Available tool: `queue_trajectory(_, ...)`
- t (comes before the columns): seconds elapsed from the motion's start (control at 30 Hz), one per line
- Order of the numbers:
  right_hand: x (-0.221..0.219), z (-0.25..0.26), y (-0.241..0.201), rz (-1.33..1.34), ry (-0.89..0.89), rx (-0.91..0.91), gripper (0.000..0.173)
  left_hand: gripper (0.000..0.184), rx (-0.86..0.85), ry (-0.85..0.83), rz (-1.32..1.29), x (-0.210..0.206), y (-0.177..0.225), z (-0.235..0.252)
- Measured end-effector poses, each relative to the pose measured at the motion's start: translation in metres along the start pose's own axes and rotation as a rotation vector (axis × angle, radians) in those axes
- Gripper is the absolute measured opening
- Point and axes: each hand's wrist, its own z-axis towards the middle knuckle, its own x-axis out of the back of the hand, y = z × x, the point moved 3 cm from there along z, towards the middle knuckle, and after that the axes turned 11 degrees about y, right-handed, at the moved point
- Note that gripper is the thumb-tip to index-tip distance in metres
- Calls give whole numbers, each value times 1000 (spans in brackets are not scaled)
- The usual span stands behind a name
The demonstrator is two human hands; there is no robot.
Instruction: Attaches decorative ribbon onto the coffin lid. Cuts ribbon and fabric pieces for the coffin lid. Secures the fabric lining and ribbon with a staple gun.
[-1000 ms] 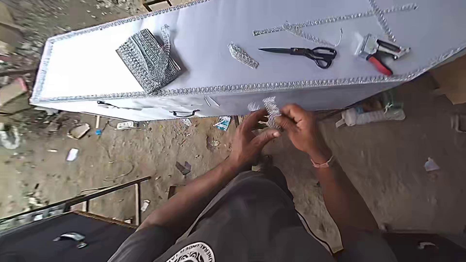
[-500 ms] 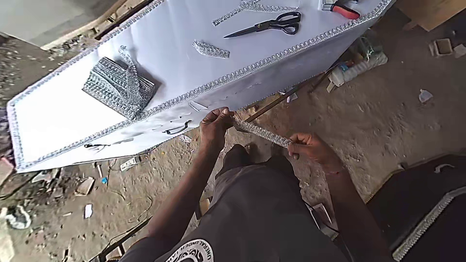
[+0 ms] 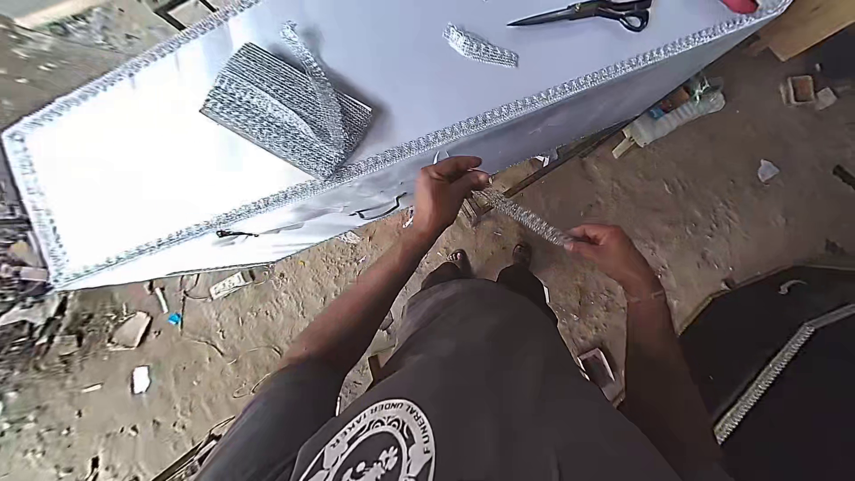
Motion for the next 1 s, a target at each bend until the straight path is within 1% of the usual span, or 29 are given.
queue_trajectory(0.03,-6,2,-6,-75,-26,1,36,25,-23,-88,102,-5,4,5)
queue_trajectory(0.07,-13,2,-16,-80,-15,30,46,24,-48,-178,182,-13,8,9)
queue_trajectory(0.13,-30,3,-41,39,44,155,63,24,-122,-346,272,-40,13,13)
queue_trajectory(0.17,-37,5,-54,143,74,211,67,25,-171,-406,296,-56,16,14)
queue_trajectory(0.2,-42,9,-63,260,114,256,66,25,-224,-448,319,-71,19,15)
queue_trajectory(0.23,-45,14,-67,377,162,293,60,25,-265,-469,354,-85,22,17)
queue_trajectory(0.3,-43,24,-58,601,263,313,45,24,-307,-454,388,-109,20,23)
queue_trajectory(0.33,-38,28,-48,677,309,278,38,25,-313,-435,387,-118,18,27)
queue_trajectory(0.37,-30,30,-37,739,347,227,34,29,-327,-410,394,-126,16,33)
queue_trajectory(0.4,-21,30,-24,785,383,181,32,36,-379,-384,427,-134,13,40)
queue_trajectory(0.43,-13,29,-9,816,424,142,26,43,-480,-350,495,-141,10,48)
queue_trajectory(0.47,-6,28,9,846,468,98,20,46,-628,-313,601,-150,7,57)
queue_trajectory(0.5,0,29,30,869,510,30,13,43,-818,-271,723,-160,2,68)
queue_trajectory(0.53,4,29,52,881,553,-67,11,36,-1010,-229,856,-171,-5,80)
queue_trajectory(0.57,5,31,76,889,589,-182,13,35,-1149,-225,994,-183,-13,93)
queue_trajectory(0.6,4,33,98,902,612,-282,15,40,-1200,-270,1144,-194,-21,106)
queue_trajectory(0.67,0,36,135,994,631,-418,17,62,-1108,-412,1431,-214,-33,125)
queue_trajectory(0.7,-3,37,148,1042,633,-459,16,69,-1045,-463,1572,-220,-36,131)
queue_trajectory(0.73,-6,38,158,1074,637,-478,15,68,-1021,-477,1640,-223,-37,133)
queue_trajectory(0.83,-12,45,169,1116,601,-478,16,48,-1084,-409,1586,-225,-37,134)
queue_trajectory(0.9,-14,53,168,1113,548,-477,15,36,-1130,-323,1513,-226,-38,134)
queue_trajectory(0.93,-15,60,166,1110,520,-458,14,30,-1151,-274,1485,-227,-37,136)
queue_trajectory(1.0,-16,75,158,1102,462,-387,13,18,-1140,-172,1424,-232,-34,139)
